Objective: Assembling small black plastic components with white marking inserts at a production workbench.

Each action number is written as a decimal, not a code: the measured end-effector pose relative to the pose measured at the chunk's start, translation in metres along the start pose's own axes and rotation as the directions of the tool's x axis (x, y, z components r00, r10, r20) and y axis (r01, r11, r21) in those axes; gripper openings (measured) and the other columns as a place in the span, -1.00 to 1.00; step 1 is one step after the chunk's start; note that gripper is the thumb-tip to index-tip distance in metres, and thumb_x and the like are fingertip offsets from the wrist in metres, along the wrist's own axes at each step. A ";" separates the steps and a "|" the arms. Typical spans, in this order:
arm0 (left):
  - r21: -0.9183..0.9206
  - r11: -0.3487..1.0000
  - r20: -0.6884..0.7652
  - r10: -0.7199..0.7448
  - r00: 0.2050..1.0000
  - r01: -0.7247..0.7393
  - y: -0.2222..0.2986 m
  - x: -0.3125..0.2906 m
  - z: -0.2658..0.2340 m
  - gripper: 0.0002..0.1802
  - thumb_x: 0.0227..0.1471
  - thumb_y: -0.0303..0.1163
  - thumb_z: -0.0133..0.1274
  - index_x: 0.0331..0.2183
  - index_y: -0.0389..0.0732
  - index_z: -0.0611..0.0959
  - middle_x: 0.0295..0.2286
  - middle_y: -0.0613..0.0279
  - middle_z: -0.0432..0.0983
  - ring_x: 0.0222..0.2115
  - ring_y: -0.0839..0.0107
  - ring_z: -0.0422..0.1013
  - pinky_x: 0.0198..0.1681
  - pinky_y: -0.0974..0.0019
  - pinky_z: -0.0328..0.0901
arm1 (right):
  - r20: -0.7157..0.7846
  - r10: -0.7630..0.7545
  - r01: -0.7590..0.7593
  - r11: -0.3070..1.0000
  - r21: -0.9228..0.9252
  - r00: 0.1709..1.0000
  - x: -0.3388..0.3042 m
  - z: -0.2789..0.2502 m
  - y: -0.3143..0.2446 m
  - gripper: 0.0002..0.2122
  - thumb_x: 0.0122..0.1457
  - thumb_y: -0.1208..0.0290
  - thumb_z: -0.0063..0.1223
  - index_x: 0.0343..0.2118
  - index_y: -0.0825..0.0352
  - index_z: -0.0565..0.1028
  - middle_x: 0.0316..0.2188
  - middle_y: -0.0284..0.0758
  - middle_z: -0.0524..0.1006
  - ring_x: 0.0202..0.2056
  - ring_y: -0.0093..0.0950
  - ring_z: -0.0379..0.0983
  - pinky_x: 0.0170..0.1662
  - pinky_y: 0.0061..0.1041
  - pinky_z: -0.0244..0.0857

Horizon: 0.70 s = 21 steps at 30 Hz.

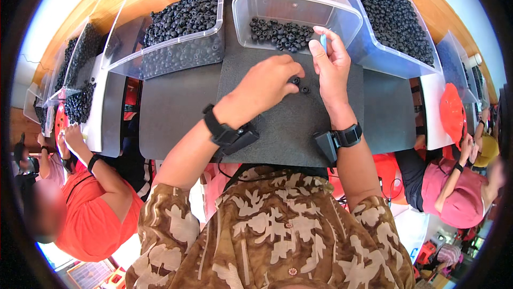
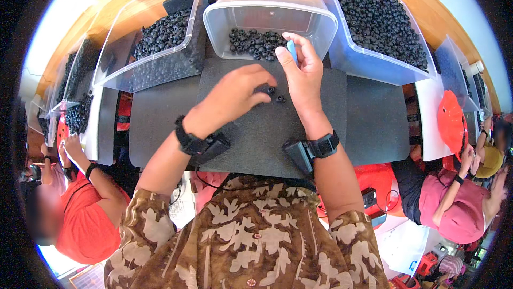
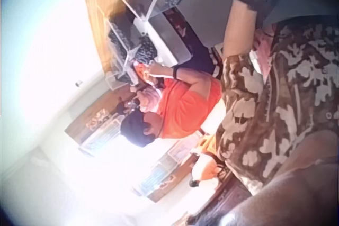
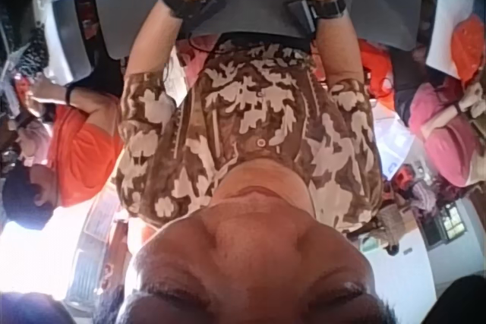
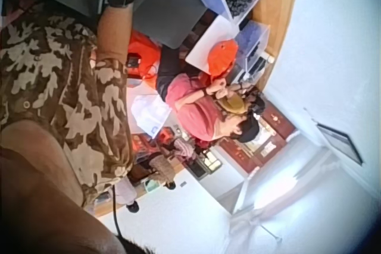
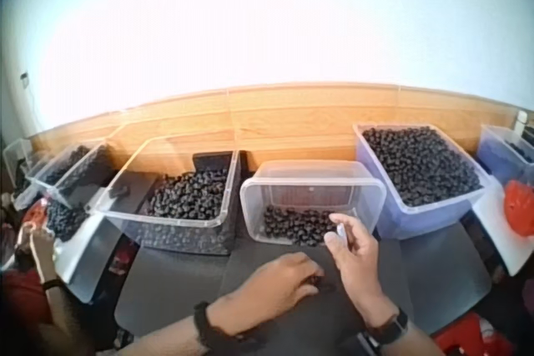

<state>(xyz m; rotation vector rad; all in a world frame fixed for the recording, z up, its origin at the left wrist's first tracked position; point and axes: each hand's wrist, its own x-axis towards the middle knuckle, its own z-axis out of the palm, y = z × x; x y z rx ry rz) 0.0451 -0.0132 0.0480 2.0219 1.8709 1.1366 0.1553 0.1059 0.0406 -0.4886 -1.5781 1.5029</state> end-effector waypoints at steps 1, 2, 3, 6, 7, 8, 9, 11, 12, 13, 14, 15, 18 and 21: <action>-0.008 1.000 -0.015 -0.024 1.000 0.024 -0.002 -0.002 0.009 -0.79 -0.24 -0.53 0.19 -0.40 -0.28 0.60 -0.43 0.08 0.47 -0.32 0.10 0.41 -0.20 0.17 0.31 | -0.012 0.005 -0.005 1.000 0.000 1.000 0.000 0.000 0.001 -0.75 0.14 0.50 0.09 -0.10 0.33 0.44 -0.29 -0.50 0.46 -0.35 -0.79 0.28 -0.29 -0.76 0.18; -0.008 1.000 -0.015 -0.022 1.000 0.022 -0.008 -0.001 0.013 -0.79 -0.24 -0.53 0.19 -0.40 -0.28 0.60 -0.43 0.08 0.47 -0.32 0.10 0.41 -0.20 0.17 0.31 | -0.013 0.003 -0.003 1.000 -0.001 1.000 0.001 -0.001 0.001 -0.75 0.14 0.50 0.09 -0.10 0.33 0.44 -0.29 -0.50 0.46 -0.35 -0.79 0.28 -0.29 -0.76 0.18; -0.002 1.000 0.032 0.008 0.999 -0.008 -0.014 0.001 0.016 -0.80 -0.23 -0.53 0.18 -0.41 -0.27 0.60 -0.44 0.09 0.46 -0.32 0.09 0.41 -0.21 0.16 0.32 | -0.010 0.009 -0.009 1.000 0.008 1.000 0.001 0.000 0.001 -0.75 0.15 0.50 0.09 -0.10 0.34 0.44 -0.29 -0.50 0.46 -0.34 -0.79 0.28 -0.29 -0.77 0.18; -0.055 0.998 0.109 -0.002 0.994 0.008 -0.020 0.003 0.016 -0.83 -0.21 -0.54 0.18 -0.42 -0.27 0.61 -0.42 0.12 0.46 -0.34 0.18 0.43 -0.25 0.22 0.33 | -0.004 0.037 -0.037 0.999 0.014 0.999 -0.001 -0.002 -0.002 -0.75 0.15 0.50 0.08 -0.10 0.34 0.43 -0.30 -0.51 0.45 -0.36 -0.80 0.27 -0.32 -0.78 0.16; -0.111 0.992 0.140 -0.042 0.989 0.057 -0.020 0.003 0.013 -0.84 -0.20 -0.56 0.19 -0.43 -0.28 0.61 -0.40 0.15 0.47 -0.35 0.27 0.44 -0.27 0.30 0.34 | 0.003 0.061 -0.061 0.998 0.011 0.998 -0.001 -0.002 -0.004 -0.75 0.15 0.50 0.08 -0.10 0.34 0.43 -0.31 -0.52 0.44 -0.37 -0.80 0.25 -0.34 -0.78 0.15; -0.112 0.992 0.142 -0.038 0.989 0.055 -0.019 0.003 0.009 -0.84 -0.20 -0.56 0.19 -0.43 -0.28 0.61 -0.40 0.15 0.47 -0.35 0.27 0.44 -0.27 0.30 0.34 | -0.001 0.061 -0.061 0.998 0.010 0.998 -0.001 -0.002 -0.004 -0.75 0.15 0.50 0.08 -0.10 0.34 0.43 -0.31 -0.52 0.44 -0.37 -0.80 0.25 -0.34 -0.78 0.15; -0.287 0.935 0.153 -0.168 0.974 0.206 -0.017 0.003 0.003 -0.87 -0.15 -0.55 0.18 -0.43 -0.26 0.60 -0.39 0.21 0.47 -0.36 0.40 0.43 -0.30 0.38 0.32 | 0.008 0.052 -0.052 0.998 0.020 0.999 -0.001 -0.003 -0.005 -0.75 0.15 0.50 0.08 -0.10 0.34 0.43 -0.34 -0.54 0.43 -0.39 -0.81 0.23 -0.35 -0.78 0.14; -0.448 0.825 0.188 -0.290 0.938 0.345 -0.022 -0.002 -0.002 -0.89 -0.11 -0.55 0.18 -0.42 -0.23 0.59 -0.37 0.27 0.47 -0.37 0.52 0.42 -0.34 0.46 0.31 | 0.018 0.045 -0.045 0.999 0.030 0.999 -0.002 -0.001 -0.005 -0.75 0.15 0.50 0.08 -0.10 0.33 0.43 -0.37 -0.55 0.42 -0.42 -0.81 0.21 -0.36 -0.78 0.12; -0.692 0.631 0.183 -0.317 0.931 0.351 -0.030 -0.005 -0.001 -0.89 -0.07 -0.53 0.17 -0.40 -0.19 0.58 -0.36 0.31 0.46 -0.37 0.59 0.39 -0.34 0.51 0.29 | 0.033 0.030 -0.030 0.999 0.017 0.999 -0.002 0.001 -0.006 -0.74 0.14 0.50 0.09 -0.09 0.33 0.43 -0.41 -0.57 0.40 -0.44 -0.82 0.19 -0.37 -0.78 0.09; -0.870 0.377 0.186 -0.344 0.921 0.317 -0.036 -0.009 -0.002 -0.88 -0.04 -0.51 0.16 -0.38 -0.15 0.56 -0.35 0.35 0.46 -0.37 0.65 0.37 -0.35 0.56 0.27 | 0.048 0.015 -0.016 1.000 0.003 0.999 -0.002 0.001 -0.006 -0.73 0.14 0.49 0.09 -0.08 0.32 0.43 -0.44 -0.59 0.38 -0.45 -0.82 0.16 -0.38 -0.79 0.07; -0.915 0.268 0.203 -0.343 0.917 0.303 -0.037 -0.013 -0.007 -0.85 0.01 -0.48 0.14 -0.32 -0.13 0.53 -0.30 0.30 0.47 -0.37 0.61 0.38 -0.33 0.56 0.29 | 0.050 0.017 -0.017 1.000 0.003 0.999 -0.003 0.002 -0.007 -0.73 0.14 0.49 0.09 -0.08 0.32 0.43 -0.44 -0.59 0.38 -0.45 -0.82 0.16 -0.38 -0.79 0.07; -0.915 0.267 0.202 -0.345 0.916 0.303 -0.043 -0.016 -0.007 -0.85 0.01 -0.48 0.14 -0.32 -0.13 0.53 -0.30 0.30 0.47 -0.37 0.61 0.38 -0.33 0.56 0.29 | 0.096 0.041 -0.041 0.999 -0.007 0.994 -0.003 0.002 -0.007 -0.73 0.14 0.47 0.10 -0.08 0.31 0.43 -0.47 -0.60 0.37 -0.46 -0.82 0.16 -0.38 -0.79 0.06; -0.966 -0.040 0.254 -0.307 0.917 0.255 -0.056 -0.020 -0.003 -0.86 0.03 -0.45 0.12 -0.30 -0.14 0.53 -0.27 0.26 0.47 -0.37 0.59 0.38 -0.33 0.60 0.31 | 0.189 0.075 -0.070 0.997 -0.034 0.979 -0.004 0.002 -0.009 -0.73 0.15 0.42 0.09 -0.08 0.31 0.44 -0.52 -0.61 0.34 -0.49 -0.82 0.15 -0.40 -0.78 0.05; -0.956 -0.231 0.237 -0.249 0.939 0.180 -0.057 -0.018 -0.004 -0.85 0.07 -0.44 0.08 -0.25 -0.16 0.53 -0.26 0.23 0.47 -0.34 0.55 0.40 -0.31 0.61 0.35 | 0.275 0.111 -0.110 0.994 -0.019 0.955 -0.006 0.005 -0.013 -0.74 0.17 0.37 0.06 -0.08 0.30 0.45 -0.58 -0.59 0.31 -0.52 -0.81 0.14 -0.44 -0.75 0.04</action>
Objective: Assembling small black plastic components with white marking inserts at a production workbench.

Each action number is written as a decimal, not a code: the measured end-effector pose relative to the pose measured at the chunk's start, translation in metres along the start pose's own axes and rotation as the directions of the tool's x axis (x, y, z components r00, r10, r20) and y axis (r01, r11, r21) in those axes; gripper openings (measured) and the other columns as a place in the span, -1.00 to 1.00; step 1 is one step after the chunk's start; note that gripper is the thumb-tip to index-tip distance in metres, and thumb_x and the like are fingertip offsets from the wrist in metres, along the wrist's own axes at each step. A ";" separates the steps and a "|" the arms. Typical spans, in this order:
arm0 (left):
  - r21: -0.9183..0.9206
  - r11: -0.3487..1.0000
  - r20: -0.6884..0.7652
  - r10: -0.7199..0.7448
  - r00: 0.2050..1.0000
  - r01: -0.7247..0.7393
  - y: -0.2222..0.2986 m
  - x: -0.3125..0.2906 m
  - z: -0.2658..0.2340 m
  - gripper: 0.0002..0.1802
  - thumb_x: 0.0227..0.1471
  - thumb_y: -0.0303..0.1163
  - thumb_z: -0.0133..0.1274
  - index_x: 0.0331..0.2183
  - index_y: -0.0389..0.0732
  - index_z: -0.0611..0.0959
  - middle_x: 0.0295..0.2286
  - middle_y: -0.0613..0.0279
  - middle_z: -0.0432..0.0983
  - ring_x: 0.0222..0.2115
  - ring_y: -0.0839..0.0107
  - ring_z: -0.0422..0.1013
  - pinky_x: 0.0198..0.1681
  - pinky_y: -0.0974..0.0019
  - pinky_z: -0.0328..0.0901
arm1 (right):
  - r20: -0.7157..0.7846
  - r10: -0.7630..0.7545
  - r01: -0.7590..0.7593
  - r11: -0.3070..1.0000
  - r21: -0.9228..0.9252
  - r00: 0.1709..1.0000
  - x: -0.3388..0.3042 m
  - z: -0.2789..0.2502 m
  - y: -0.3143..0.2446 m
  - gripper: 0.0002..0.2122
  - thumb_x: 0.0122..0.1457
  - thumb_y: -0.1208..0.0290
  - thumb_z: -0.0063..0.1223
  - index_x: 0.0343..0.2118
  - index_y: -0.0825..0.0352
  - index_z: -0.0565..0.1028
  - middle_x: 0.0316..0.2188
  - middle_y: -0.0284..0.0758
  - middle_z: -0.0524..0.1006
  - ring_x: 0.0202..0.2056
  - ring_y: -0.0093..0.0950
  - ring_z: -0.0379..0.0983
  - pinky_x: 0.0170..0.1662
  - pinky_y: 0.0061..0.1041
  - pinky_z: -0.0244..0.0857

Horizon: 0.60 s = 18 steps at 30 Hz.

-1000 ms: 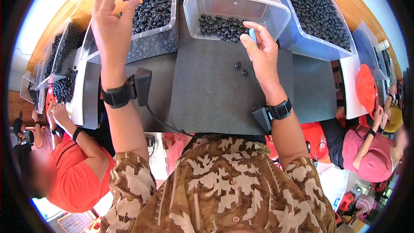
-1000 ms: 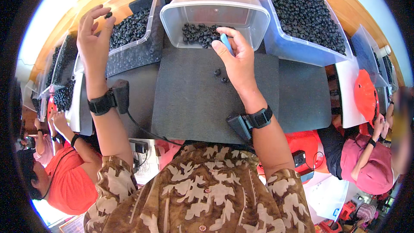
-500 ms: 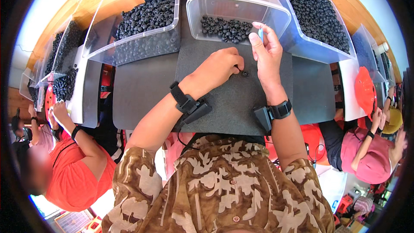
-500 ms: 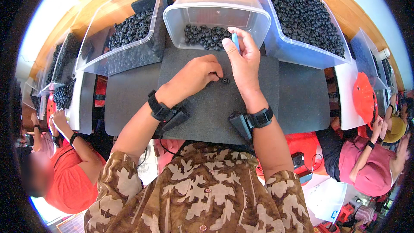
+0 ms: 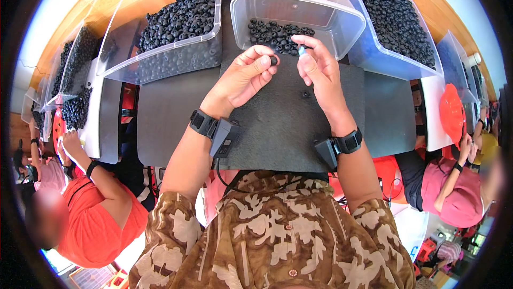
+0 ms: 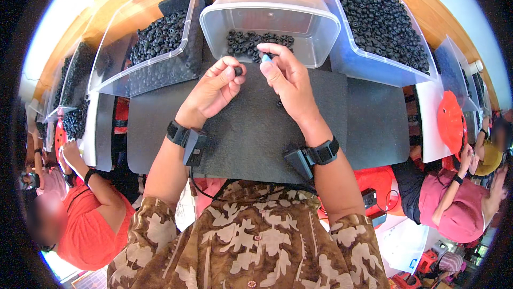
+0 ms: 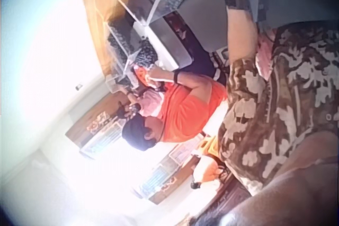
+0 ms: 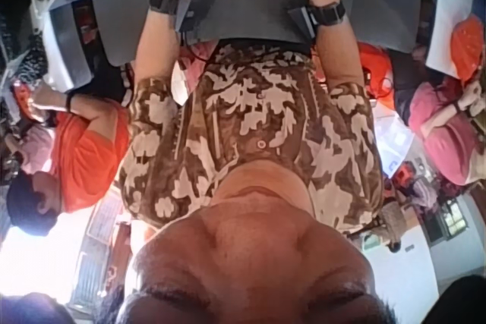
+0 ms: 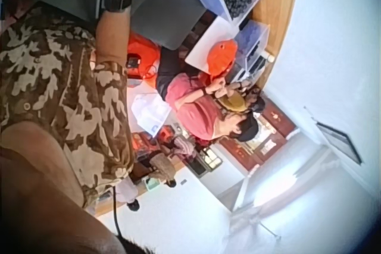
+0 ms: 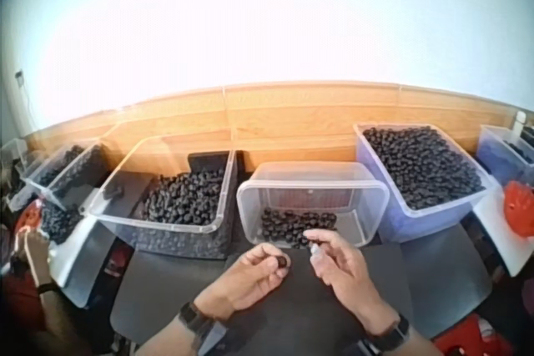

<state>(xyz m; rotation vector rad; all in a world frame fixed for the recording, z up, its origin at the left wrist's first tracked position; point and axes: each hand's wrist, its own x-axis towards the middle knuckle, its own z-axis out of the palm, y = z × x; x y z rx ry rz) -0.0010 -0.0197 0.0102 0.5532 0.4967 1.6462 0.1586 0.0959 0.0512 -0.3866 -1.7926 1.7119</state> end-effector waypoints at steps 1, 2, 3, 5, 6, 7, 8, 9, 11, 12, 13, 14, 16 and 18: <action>-0.014 1.000 -0.030 0.003 1.000 -0.003 0.000 0.000 0.002 -0.83 0.07 -0.45 0.06 -0.23 -0.17 0.52 -0.26 0.22 0.47 -0.32 0.53 0.41 -0.29 0.60 0.37 | 0.042 0.025 -0.026 0.999 0.036 0.999 0.000 0.001 0.000 -0.75 0.18 0.36 0.04 -0.09 0.29 0.45 -0.61 -0.57 0.30 -0.53 -0.80 0.13 -0.47 -0.73 0.04; -0.027 1.000 -0.060 0.005 0.998 -0.006 0.000 0.000 0.004 -0.82 0.08 -0.45 0.05 -0.21 -0.18 0.52 -0.27 0.21 0.48 -0.30 0.51 0.42 -0.27 0.60 0.38 | 0.043 0.027 -0.029 0.999 0.036 0.999 0.001 0.001 0.001 -0.75 0.18 0.36 0.04 -0.09 0.29 0.45 -0.61 -0.57 0.30 -0.53 -0.80 0.13 -0.47 -0.73 0.04; -0.029 1.000 -0.061 0.005 0.998 -0.007 0.000 0.000 0.005 -0.82 0.08 -0.45 0.05 -0.21 -0.18 0.52 -0.27 0.21 0.48 -0.30 0.51 0.42 -0.27 0.60 0.38 | 0.065 0.008 -0.006 0.999 -0.034 0.998 0.001 0.001 0.002 -0.75 0.19 0.36 0.03 -0.09 0.29 0.46 -0.63 -0.56 0.29 -0.55 -0.79 0.14 -0.48 -0.72 0.05; -0.055 0.998 -0.039 0.005 0.999 -0.007 0.000 0.001 0.005 -0.80 0.09 -0.47 0.03 -0.19 -0.19 0.52 -0.26 0.19 0.48 -0.29 0.50 0.43 -0.24 0.57 0.40 | 0.091 -0.009 0.018 0.994 -0.103 0.996 0.002 0.002 0.004 -0.75 0.19 0.36 0.03 -0.09 0.29 0.46 -0.65 -0.55 0.28 -0.56 -0.77 0.14 -0.49 -0.70 0.05; -0.056 0.998 -0.040 0.006 0.999 -0.008 -0.001 0.000 0.004 -0.80 0.09 -0.47 0.03 -0.19 -0.19 0.52 -0.26 0.19 0.48 -0.29 0.50 0.43 -0.24 0.57 0.40 | 0.117 -0.017 0.032 0.991 -0.131 0.993 0.001 0.002 0.004 -0.75 0.18 0.36 0.04 -0.09 0.29 0.47 -0.65 -0.54 0.29 -0.57 -0.76 0.14 -0.48 -0.70 0.06; -0.059 0.998 -0.030 0.012 0.999 -0.014 -0.001 0.000 0.002 -0.81 0.10 -0.46 0.02 -0.19 -0.20 0.51 -0.26 0.20 0.48 -0.30 0.50 0.43 -0.25 0.58 0.40 | 0.142 -0.025 0.047 0.986 -0.158 0.990 0.001 0.003 0.005 -0.75 0.17 0.36 0.05 -0.10 0.29 0.47 -0.65 -0.54 0.30 -0.57 -0.75 0.15 -0.48 -0.70 0.07; -0.063 0.998 -0.020 0.016 1.000 -0.017 -0.002 0.001 0.002 -0.81 0.10 -0.46 0.01 -0.19 -0.20 0.51 -0.27 0.20 0.47 -0.31 0.51 0.43 -0.26 0.58 0.40 | 0.141 -0.023 0.045 0.987 -0.157 0.990 0.000 0.003 0.004 -0.75 0.17 0.36 0.05 -0.10 0.29 0.47 -0.65 -0.54 0.30 -0.57 -0.75 0.15 -0.48 -0.70 0.07; -0.064 0.998 -0.021 0.013 1.000 -0.015 -0.003 0.001 0.002 -0.81 0.10 -0.46 0.01 -0.19 -0.20 0.51 -0.27 0.20 0.47 -0.31 0.51 0.43 -0.26 0.58 0.40 | 0.153 -0.023 0.050 0.983 -0.175 0.988 -0.001 0.003 0.004 -0.74 0.16 0.37 0.06 -0.10 0.30 0.47 -0.65 -0.53 0.31 -0.57 -0.75 0.16 -0.47 -0.69 0.08; -0.091 0.996 -0.018 0.020 1.000 -0.022 -0.004 0.001 0.002 -0.83 0.12 -0.44 0.00 -0.20 -0.20 0.51 -0.30 0.22 0.48 -0.33 0.51 0.44 -0.27 0.57 0.40 | 0.164 -0.023 0.055 0.980 -0.193 0.986 -0.002 0.003 0.004 -0.74 0.15 0.37 0.07 -0.10 0.30 0.47 -0.64 -0.52 0.32 -0.57 -0.75 0.17 -0.47 -0.69 0.09; -0.091 0.996 -0.018 0.018 1.000 -0.020 -0.004 0.000 0.002 -0.83 0.12 -0.44 0.00 -0.20 -0.20 0.51 -0.30 0.22 0.48 -0.33 0.51 0.44 -0.27 0.57 0.40 | 0.169 -0.033 0.068 0.976 -0.206 0.985 -0.002 0.004 0.004 -0.73 0.13 0.38 0.08 -0.10 0.30 0.47 -0.64 -0.51 0.32 -0.57 -0.74 0.17 -0.47 -0.68 0.09; -0.095 0.995 -0.022 0.015 1.000 -0.017 -0.005 -0.001 0.002 -0.84 0.11 -0.45 0.00 -0.21 -0.18 0.52 -0.30 0.24 0.48 -0.34 0.53 0.44 -0.28 0.58 0.40 | 0.174 -0.043 0.081 0.973 -0.218 0.984 -0.003 0.004 0.004 -0.72 0.12 0.38 0.09 -0.09 0.29 0.47 -0.64 -0.50 0.32 -0.57 -0.74 0.17 -0.47 -0.68 0.09; -0.099 0.995 -0.026 0.012 1.000 -0.015 -0.005 -0.001 0.002 -0.85 0.11 -0.46 0.01 -0.22 -0.17 0.52 -0.31 0.26 0.49 -0.35 0.56 0.44 -0.28 0.58 0.40 | 0.173 -0.043 0.081 0.973 -0.218 0.984 -0.003 0.004 0.004 -0.72 0.12 0.38 0.09 -0.09 0.29 0.47 -0.64 -0.50 0.32 -0.57 -0.74 0.17 -0.47 -0.68 0.09; -0.093 0.996 -0.032 0.011 0.999 -0.014 -0.005 -0.001 0.002 -0.85 0.11 -0.46 0.01 -0.22 -0.17 0.52 -0.32 0.27 0.49 -0.35 0.56 0.44 -0.29 0.58 0.40 | 0.181 -0.065 0.110 0.962 -0.248 0.981 -0.003 0.004 0.002 -0.71 0.11 0.38 0.11 -0.09 0.29 0.47 -0.64 -0.49 0.33 -0.57 -0.73 0.18 -0.47 -0.67 0.10; -0.086 0.996 -0.038 0.010 0.999 -0.014 -0.005 -0.001 0.003 -0.85 0.11 -0.46 0.01 -0.22 -0.17 0.53 -0.32 0.27 0.49 -0.35 0.56 0.45 -0.29 0.57 0.40 | 0.177 -0.071 0.118 0.957 -0.265 0.982 -0.002 0.005 0.003 -0.70 0.10 0.38 0.12 -0.09 0.29 0.47 -0.64 -0.48 0.33 -0.57 -0.73 0.19 -0.46 -0.67 0.11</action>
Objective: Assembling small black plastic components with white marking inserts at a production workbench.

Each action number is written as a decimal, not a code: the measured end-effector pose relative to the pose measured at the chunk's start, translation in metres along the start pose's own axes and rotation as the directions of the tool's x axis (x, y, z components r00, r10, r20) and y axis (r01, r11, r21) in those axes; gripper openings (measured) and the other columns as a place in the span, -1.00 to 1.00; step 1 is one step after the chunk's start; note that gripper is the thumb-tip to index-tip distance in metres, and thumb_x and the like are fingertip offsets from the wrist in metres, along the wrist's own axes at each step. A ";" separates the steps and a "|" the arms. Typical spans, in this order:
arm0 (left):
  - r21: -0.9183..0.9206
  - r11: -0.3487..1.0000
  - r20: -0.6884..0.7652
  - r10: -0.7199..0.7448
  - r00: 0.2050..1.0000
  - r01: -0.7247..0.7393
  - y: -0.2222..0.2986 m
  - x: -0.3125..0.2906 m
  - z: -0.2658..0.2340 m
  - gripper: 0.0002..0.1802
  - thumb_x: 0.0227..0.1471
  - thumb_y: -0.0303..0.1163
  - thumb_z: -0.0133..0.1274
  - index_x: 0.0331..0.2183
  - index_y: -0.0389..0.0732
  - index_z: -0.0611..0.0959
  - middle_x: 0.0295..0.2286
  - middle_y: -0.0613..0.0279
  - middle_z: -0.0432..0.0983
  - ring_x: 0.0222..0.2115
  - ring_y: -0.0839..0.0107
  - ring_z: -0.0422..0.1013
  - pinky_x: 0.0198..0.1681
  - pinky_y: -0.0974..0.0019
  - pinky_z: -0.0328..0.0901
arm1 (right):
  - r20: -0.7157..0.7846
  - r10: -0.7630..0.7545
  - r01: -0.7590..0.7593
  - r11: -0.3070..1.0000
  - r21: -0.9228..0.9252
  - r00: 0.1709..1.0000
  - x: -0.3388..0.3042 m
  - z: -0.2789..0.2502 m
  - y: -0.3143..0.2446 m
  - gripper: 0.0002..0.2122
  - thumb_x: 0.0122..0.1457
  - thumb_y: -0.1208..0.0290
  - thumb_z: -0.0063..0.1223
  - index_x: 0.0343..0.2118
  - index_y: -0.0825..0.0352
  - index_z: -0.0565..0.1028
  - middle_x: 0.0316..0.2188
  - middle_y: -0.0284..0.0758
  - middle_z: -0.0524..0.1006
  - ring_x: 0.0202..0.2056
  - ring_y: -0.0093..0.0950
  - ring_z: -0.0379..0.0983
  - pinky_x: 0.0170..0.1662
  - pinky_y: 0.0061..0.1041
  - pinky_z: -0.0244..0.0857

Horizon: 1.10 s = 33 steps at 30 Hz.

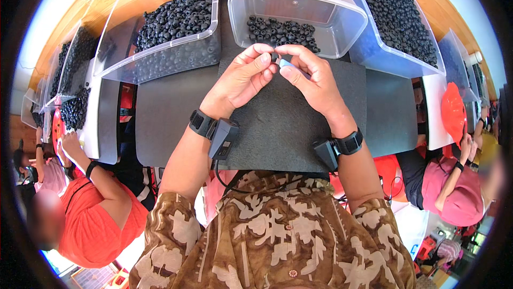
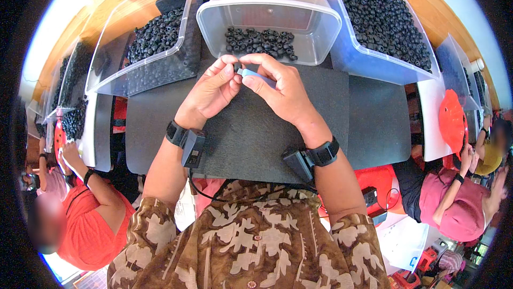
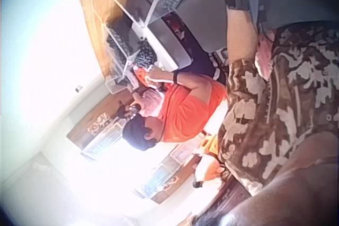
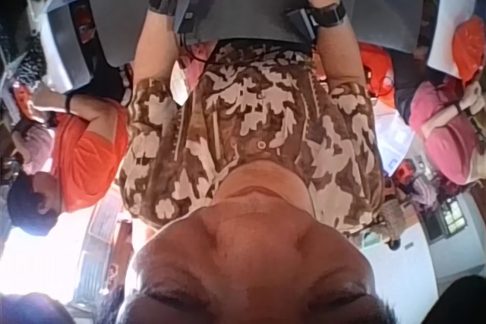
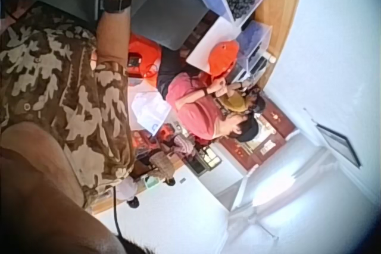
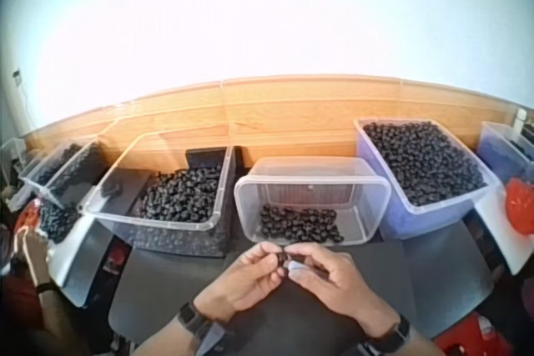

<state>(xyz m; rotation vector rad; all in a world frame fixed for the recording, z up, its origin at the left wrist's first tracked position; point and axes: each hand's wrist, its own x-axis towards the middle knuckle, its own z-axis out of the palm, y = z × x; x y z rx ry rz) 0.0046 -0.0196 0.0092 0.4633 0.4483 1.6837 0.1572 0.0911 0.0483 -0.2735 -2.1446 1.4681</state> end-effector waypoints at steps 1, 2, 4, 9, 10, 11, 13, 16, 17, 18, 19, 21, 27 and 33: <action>0.004 1.000 0.000 0.001 1.000 -0.001 0.000 0.000 0.000 -0.85 0.11 -0.46 0.02 -0.22 -0.17 0.53 -0.33 0.28 0.50 -0.35 0.56 0.45 -0.29 0.57 0.40 | -0.004 -0.005 0.005 1.000 -0.019 1.000 0.000 0.000 0.000 -0.70 0.10 0.38 0.12 -0.09 0.28 0.47 -0.64 -0.48 0.33 -0.57 -0.72 0.19 -0.46 -0.67 0.12; 0.008 1.000 -0.001 0.003 1.000 -0.003 0.000 0.000 0.000 -0.85 0.10 -0.46 0.02 -0.22 -0.17 0.53 -0.33 0.28 0.50 -0.36 0.56 0.45 -0.29 0.57 0.40 | -0.004 -0.004 0.004 1.000 -0.018 1.000 0.000 0.000 0.000 -0.70 0.10 0.38 0.12 -0.09 0.28 0.47 -0.64 -0.48 0.33 -0.57 -0.72 0.19 -0.46 -0.67 0.12; 0.016 1.000 -0.005 0.004 1.000 -0.004 0.000 0.000 0.001 -0.85 0.10 -0.46 0.02 -0.22 -0.17 0.53 -0.33 0.28 0.50 -0.36 0.56 0.45 -0.29 0.57 0.40 | 0.002 0.004 -0.004 0.999 -0.035 1.000 0.000 0.000 -0.001 -0.69 0.09 0.38 0.13 -0.09 0.28 0.47 -0.64 -0.47 0.33 -0.56 -0.72 0.20 -0.45 -0.67 0.13; 0.042 0.999 -0.005 -0.001 1.000 0.001 0.001 0.001 -0.001 -0.85 0.10 -0.47 0.03 -0.22 -0.18 0.53 -0.35 0.28 0.50 -0.37 0.55 0.46 -0.29 0.56 0.40 | 0.001 -0.005 0.005 0.998 -0.055 1.000 0.001 -0.001 -0.001 -0.70 0.09 0.38 0.13 -0.09 0.28 0.47 -0.65 -0.47 0.33 -0.57 -0.72 0.21 -0.45 -0.66 0.15; 0.054 0.999 0.000 0.002 1.000 -0.002 0.001 0.001 -0.002 -0.85 0.10 -0.47 0.03 -0.23 -0.18 0.53 -0.35 0.28 0.50 -0.37 0.55 0.46 -0.30 0.56 0.40 | 0.001 -0.004 0.004 0.998 -0.061 1.000 0.000 -0.001 0.000 -0.70 0.09 0.37 0.13 -0.10 0.28 0.48 -0.66 -0.47 0.33 -0.57 -0.72 0.21 -0.45 -0.66 0.15; 0.066 0.998 0.005 0.005 1.000 -0.005 0.001 0.001 -0.003 -0.85 0.10 -0.47 0.03 -0.23 -0.19 0.54 -0.36 0.28 0.50 -0.37 0.56 0.46 -0.30 0.56 0.40 | 0.001 -0.003 0.003 0.998 -0.060 1.000 0.000 -0.001 0.000 -0.70 0.09 0.37 0.13 -0.10 0.28 0.48 -0.66 -0.47 0.33 -0.57 -0.72 0.21 -0.45 -0.66 0.15; 0.076 0.997 0.003 0.008 1.000 -0.009 0.001 0.001 -0.002 -0.85 0.10 -0.47 0.03 -0.23 -0.19 0.54 -0.36 0.29 0.50 -0.37 0.56 0.45 -0.29 0.55 0.40 | -0.002 -0.002 0.002 1.000 -0.031 1.000 0.000 0.000 0.000 -0.70 0.08 0.37 0.14 -0.10 0.27 0.48 -0.67 -0.47 0.32 -0.58 -0.71 0.20 -0.46 -0.66 0.14; 0.087 0.996 -0.003 0.008 1.000 -0.007 0.002 0.000 0.000 -0.85 0.10 -0.47 0.03 -0.23 -0.19 0.54 -0.37 0.29 0.50 -0.37 0.56 0.45 -0.29 0.55 0.40 | 0.011 -0.011 0.011 0.999 -0.039 1.000 0.000 -0.002 0.001 -0.70 0.08 0.37 0.14 -0.10 0.27 0.49 -0.67 -0.48 0.31 -0.59 -0.71 0.18 -0.47 -0.65 0.12; 0.089 0.996 -0.008 0.004 1.000 -0.003 0.003 0.000 0.000 -0.85 0.10 -0.47 0.03 -0.23 -0.19 0.54 -0.37 0.29 0.50 -0.37 0.56 0.45 -0.29 0.55 0.40 | 0.010 -0.010 0.011 0.999 -0.039 1.000 0.000 -0.002 0.001 -0.70 0.08 0.37 0.14 -0.10 0.27 0.49 -0.67 -0.48 0.31 -0.59 -0.71 0.18 -0.47 -0.65 0.12; 0.089 0.996 -0.009 0.003 1.000 -0.002 0.003 0.000 0.000 -0.85 0.10 -0.47 0.03 -0.23 -0.19 0.54 -0.37 0.29 0.50 -0.37 0.56 0.45 -0.29 0.55 0.40 | 0.011 -0.004 0.005 1.000 -0.031 1.000 0.000 -0.001 0.001 -0.71 0.08 0.37 0.14 -0.11 0.27 0.49 -0.68 -0.48 0.30 -0.60 -0.71 0.17 -0.48 -0.65 0.12; 0.093 0.996 -0.005 0.001 1.000 -0.001 0.002 0.000 -0.001 -0.85 0.10 -0.47 0.03 -0.23 -0.19 0.54 -0.37 0.29 0.49 -0.38 0.56 0.45 -0.29 0.55 0.40 | 0.013 0.002 -0.001 1.000 -0.023 1.000 0.000 -0.001 0.001 -0.72 0.08 0.37 0.13 -0.11 0.26 0.49 -0.68 -0.48 0.29 -0.60 -0.71 0.16 -0.48 -0.65 0.11; 0.096 0.995 -0.002 -0.002 1.000 0.002 0.002 0.000 -0.001 -0.85 0.09 -0.47 0.03 -0.23 -0.20 0.54 -0.37 0.29 0.49 -0.38 0.56 0.45 -0.28 0.55 0.40 | 0.013 0.005 -0.005 1.000 -0.015 1.000 -0.001 -0.002 0.002 -0.73 0.09 0.38 0.13 -0.13 0.27 0.50 -0.67 -0.49 0.31 -0.59 -0.72 0.17 -0.47 -0.66 0.11; 0.126 0.992 0.012 -0.004 1.000 0.003 0.001 0.000 -0.002 -0.88 0.09 -0.46 0.05 -0.27 -0.20 0.54 -0.36 0.30 0.48 -0.39 0.59 0.42 -0.28 0.56 0.38 | 0.045 0.040 -0.046 0.989 0.143 0.998 -0.001 -0.003 0.006 -0.79 0.12 0.42 0.10 -0.19 0.34 0.50 -0.59 -0.51 0.44 -0.52 -0.77 0.26 -0.41 -0.71 0.17; 0.173 0.984 0.041 0.022 0.999 -0.028 -0.002 -0.001 0.005 -0.89 0.08 -0.46 0.05 -0.28 -0.20 0.53 -0.34 0.28 0.48 -0.35 0.58 0.42 -0.26 0.56 0.37 | 0.045 0.067 -0.076 0.962 0.263 0.997 0.002 -0.003 0.005 -0.82 0.16 0.41 0.07 -0.20 0.33 0.51 -0.55 -0.52 0.46 -0.50 -0.76 0.29 -0.41 -0.70 0.20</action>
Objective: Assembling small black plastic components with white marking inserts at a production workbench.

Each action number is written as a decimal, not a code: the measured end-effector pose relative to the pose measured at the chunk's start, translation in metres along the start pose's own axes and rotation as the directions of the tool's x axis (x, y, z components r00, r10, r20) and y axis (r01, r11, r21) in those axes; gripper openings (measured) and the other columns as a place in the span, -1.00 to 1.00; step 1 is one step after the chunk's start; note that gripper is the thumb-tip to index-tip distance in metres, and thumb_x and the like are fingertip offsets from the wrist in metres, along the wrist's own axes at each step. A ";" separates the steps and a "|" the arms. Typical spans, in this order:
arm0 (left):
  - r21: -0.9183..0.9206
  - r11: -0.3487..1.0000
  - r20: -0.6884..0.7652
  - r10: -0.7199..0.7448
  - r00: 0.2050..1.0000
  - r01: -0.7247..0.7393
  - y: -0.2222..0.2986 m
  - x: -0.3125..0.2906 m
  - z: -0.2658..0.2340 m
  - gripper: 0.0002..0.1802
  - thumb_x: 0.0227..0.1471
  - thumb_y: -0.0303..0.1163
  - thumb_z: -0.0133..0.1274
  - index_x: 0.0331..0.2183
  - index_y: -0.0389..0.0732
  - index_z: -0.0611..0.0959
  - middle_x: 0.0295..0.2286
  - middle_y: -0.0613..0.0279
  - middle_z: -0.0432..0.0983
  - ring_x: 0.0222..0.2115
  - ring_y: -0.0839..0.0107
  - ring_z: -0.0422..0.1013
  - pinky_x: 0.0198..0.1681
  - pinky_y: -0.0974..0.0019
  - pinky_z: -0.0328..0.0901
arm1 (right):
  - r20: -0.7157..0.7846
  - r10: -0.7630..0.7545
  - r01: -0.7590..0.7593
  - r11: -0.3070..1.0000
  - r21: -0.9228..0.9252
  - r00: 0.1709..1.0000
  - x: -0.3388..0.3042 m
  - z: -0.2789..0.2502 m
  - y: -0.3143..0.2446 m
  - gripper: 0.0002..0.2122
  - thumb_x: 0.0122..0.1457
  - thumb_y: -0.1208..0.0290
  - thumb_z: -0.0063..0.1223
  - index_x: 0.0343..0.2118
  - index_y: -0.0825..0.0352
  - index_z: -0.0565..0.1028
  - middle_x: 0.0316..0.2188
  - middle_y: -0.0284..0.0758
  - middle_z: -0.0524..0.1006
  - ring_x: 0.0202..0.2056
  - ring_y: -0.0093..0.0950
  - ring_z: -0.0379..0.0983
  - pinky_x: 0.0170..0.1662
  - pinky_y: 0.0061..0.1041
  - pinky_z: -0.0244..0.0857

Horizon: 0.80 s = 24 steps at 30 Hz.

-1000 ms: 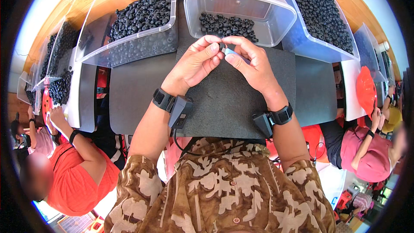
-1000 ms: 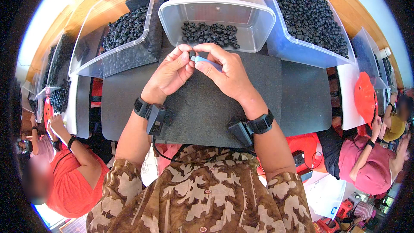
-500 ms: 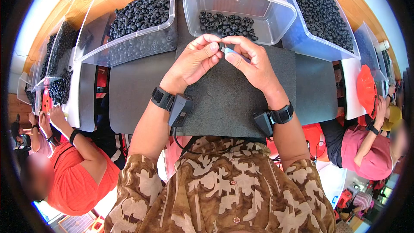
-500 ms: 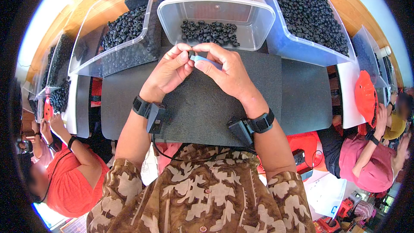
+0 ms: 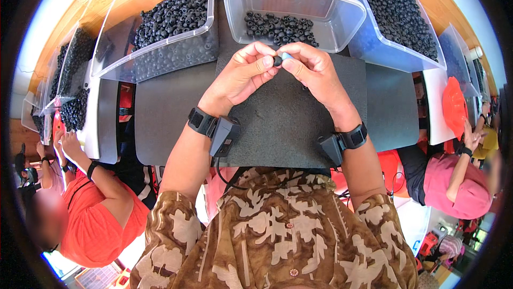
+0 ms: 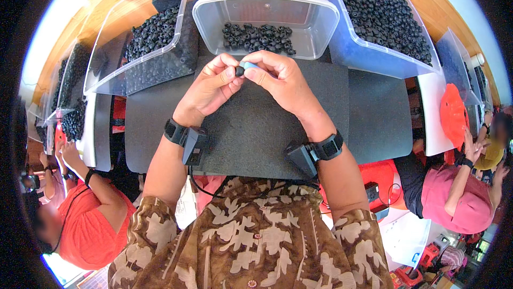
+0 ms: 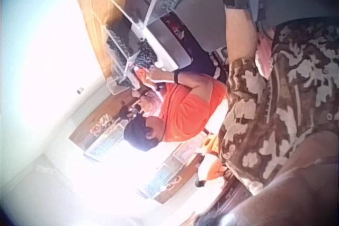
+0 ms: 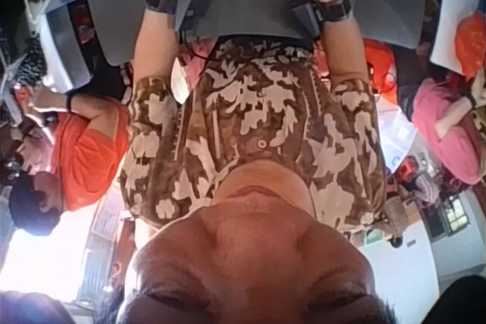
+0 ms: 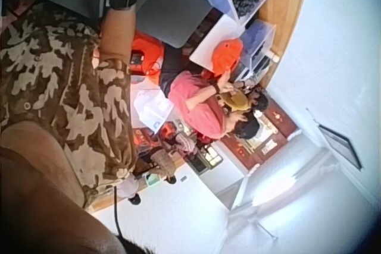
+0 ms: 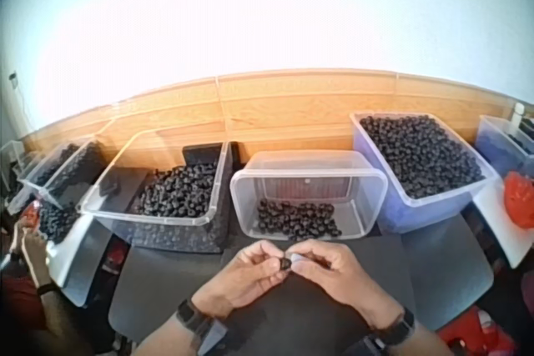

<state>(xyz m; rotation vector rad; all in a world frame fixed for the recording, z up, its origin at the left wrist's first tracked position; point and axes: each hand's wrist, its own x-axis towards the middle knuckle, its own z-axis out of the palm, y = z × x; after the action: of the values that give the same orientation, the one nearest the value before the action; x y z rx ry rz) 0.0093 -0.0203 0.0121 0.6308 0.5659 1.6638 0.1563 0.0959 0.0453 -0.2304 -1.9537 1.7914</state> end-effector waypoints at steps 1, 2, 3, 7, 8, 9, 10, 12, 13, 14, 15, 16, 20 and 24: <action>-0.006 1.000 -0.012 -0.002 1.000 0.002 0.000 0.001 -0.001 -0.89 0.08 -0.46 0.05 -0.28 -0.19 0.53 -0.34 0.28 0.49 -0.34 0.57 0.41 -0.25 0.56 0.37 | -0.017 0.017 -0.017 1.000 -0.012 1.000 0.000 0.000 -0.001 -0.81 0.17 0.41 0.06 -0.18 0.32 0.50 -0.56 -0.54 0.44 -0.50 -0.77 0.28 -0.42 -0.70 0.19; -0.011 1.000 -0.025 -0.002 1.000 0.002 0.001 0.002 -0.001 -0.88 0.08 -0.46 0.06 -0.28 -0.19 0.53 -0.34 0.28 0.49 -0.33 0.57 0.41 -0.24 0.55 0.37 | -0.015 0.017 -0.017 1.000 -0.012 1.000 0.000 -0.001 -0.002 -0.81 0.17 0.41 0.06 -0.18 0.32 0.50 -0.56 -0.54 0.44 -0.50 -0.77 0.28 -0.42 -0.70 0.19; -0.010 1.000 -0.026 0.000 1.000 0.000 0.003 0.002 -0.004 -0.88 0.08 -0.46 0.06 -0.28 -0.19 0.53 -0.34 0.28 0.49 -0.33 0.57 0.41 -0.24 0.55 0.37 | -0.022 0.066 -0.066 0.998 0.015 0.998 -0.001 -0.003 -0.003 -0.80 0.17 0.40 0.06 -0.16 0.33 0.49 -0.57 -0.55 0.41 -0.51 -0.78 0.26 -0.43 -0.71 0.16; -0.059 0.998 0.036 -0.020 0.999 0.022 0.005 0.002 -0.008 -0.88 0.09 -0.46 0.05 -0.27 -0.18 0.53 -0.32 0.29 0.48 -0.35 0.58 0.40 -0.24 0.55 0.36 | 0.000 0.127 -0.127 0.988 0.093 0.992 -0.002 -0.003 -0.008 -0.73 0.15 0.40 0.08 -0.09 0.33 0.44 -0.60 -0.57 0.35 -0.52 -0.82 0.20 -0.44 -0.75 0.11; -0.052 0.998 0.023 -0.023 0.999 0.024 0.004 0.002 -0.007 -0.89 0.09 -0.46 0.05 -0.27 -0.18 0.53 -0.32 0.30 0.47 -0.35 0.59 0.40 -0.24 0.55 0.36 | -0.002 0.127 -0.127 0.988 0.092 0.992 -0.002 -0.002 -0.008 -0.73 0.15 0.40 0.08 -0.09 0.33 0.44 -0.60 -0.57 0.35 -0.52 -0.82 0.20 -0.44 -0.75 0.11; -0.053 0.998 0.025 -0.024 0.999 0.025 0.004 0.003 -0.005 -0.89 0.09 -0.46 0.05 -0.27 -0.18 0.53 -0.32 0.30 0.47 -0.35 0.59 0.40 -0.24 0.55 0.36 | -0.004 0.101 -0.100 0.993 0.065 0.995 -0.001 0.001 -0.006 -0.72 0.14 0.40 0.09 -0.09 0.33 0.44 -0.60 -0.57 0.36 -0.51 -0.81 0.21 -0.43 -0.74 0.12; -0.021 0.999 0.023 -0.027 0.999 0.028 0.004 0.003 -0.003 -0.89 0.09 -0.46 0.05 -0.28 -0.18 0.52 -0.34 0.31 0.47 -0.35 0.59 0.40 -0.24 0.54 0.36 | -0.006 0.074 -0.073 0.997 0.038 0.997 -0.001 0.002 -0.005 -0.71 0.14 0.40 0.10 -0.08 0.32 0.44 -0.60 -0.57 0.36 -0.51 -0.81 0.22 -0.43 -0.74 0.13; 0.012 1.000 0.019 -0.029 0.999 0.028 0.003 0.002 0.000 -0.89 0.09 -0.46 0.06 -0.28 -0.18 0.52 -0.35 0.33 0.46 -0.36 0.59 0.40 -0.24 0.54 0.36 | -0.007 0.076 -0.076 0.997 0.026 0.997 0.000 0.002 -0.002 -0.71 0.13 0.41 0.11 -0.08 0.33 0.43 -0.57 -0.55 0.39 -0.48 -0.80 0.25 -0.40 -0.73 0.15; 0.042 0.998 0.025 -0.040 0.999 0.039 0.002 0.002 0.001 -0.89 0.08 -0.46 0.06 -0.29 -0.19 0.52 -0.36 0.34 0.46 -0.36 0.59 0.40 -0.24 0.54 0.36 | -0.009 0.079 -0.079 0.997 0.014 0.997 0.000 0.002 0.000 -0.70 0.12 0.41 0.12 -0.08 0.33 0.43 -0.55 -0.54 0.42 -0.46 -0.78 0.28 -0.38 -0.73 0.17; 0.072 0.996 0.030 -0.051 0.998 0.049 0.001 0.002 0.002 -0.89 0.08 -0.46 0.06 -0.29 -0.19 0.52 -0.37 0.36 0.45 -0.36 0.59 0.40 -0.23 0.54 0.36 | -0.008 0.078 -0.078 0.997 0.014 0.997 0.000 0.003 0.001 -0.70 0.12 0.41 0.12 -0.08 0.33 0.43 -0.55 -0.54 0.42 -0.46 -0.78 0.28 -0.38 -0.73 0.17; 0.073 0.996 0.030 -0.050 0.998 0.048 0.001 0.002 0.001 -0.89 0.08 -0.46 0.06 -0.29 -0.19 0.52 -0.37 0.36 0.45 -0.36 0.59 0.40 -0.23 0.54 0.36 | -0.021 0.052 -0.051 0.998 0.034 0.998 0.000 0.004 0.003 -0.70 0.12 0.42 0.12 -0.09 0.34 0.43 -0.52 -0.51 0.45 -0.43 -0.77 0.30 -0.35 -0.72 0.19; 0.092 0.994 0.035 -0.063 0.997 0.060 0.001 0.002 0.000 -0.88 0.08 -0.43 0.07 -0.29 -0.18 0.51 -0.36 0.37 0.45 -0.35 0.60 0.39 -0.22 0.54 0.35 | -0.035 0.025 -0.023 0.998 0.054 0.999 0.001 0.004 0.003 -0.71 0.11 0.43 0.13 -0.09 0.34 0.44 -0.49 -0.49 0.47 -0.41 -0.76 0.33 -0.33 -0.71 0.21; 0.081 0.994 0.049 -0.082 0.995 0.078 0.001 0.002 -0.004 -0.87 0.08 -0.40 0.07 -0.29 -0.17 0.51 -0.35 0.37 0.44 -0.34 0.60 0.38 -0.21 0.54 0.33 | -0.031 0.073 -0.071 0.996 0.061 0.997 0.000 0.004 -0.007 -0.71 0.10 0.44 0.13 -0.10 0.34 0.44 -0.46 -0.48 0.49 -0.39 -0.75 0.33 -0.32 -0.71 0.21; 0.039 0.997 0.042 -0.072 0.997 0.070 0.003 0.002 -0.004 -0.87 0.08 -0.39 0.06 -0.28 -0.17 0.50 -0.35 0.35 0.44 -0.34 0.59 0.37 -0.23 0.56 0.33 | -0.139 0.070 -0.076 0.996 -0.042 0.988 0.000 -0.004 -0.004 -0.72 0.11 0.45 0.12 -0.10 0.34 0.44 -0.45 -0.50 0.48 -0.37 -0.75 0.35 -0.28 -0.72 0.22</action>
<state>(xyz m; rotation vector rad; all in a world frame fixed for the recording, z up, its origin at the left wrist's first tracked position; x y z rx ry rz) 0.0046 -0.0189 0.0114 0.6652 0.5834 1.5728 0.1590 0.0985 0.0497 -0.4346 -1.9135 1.7275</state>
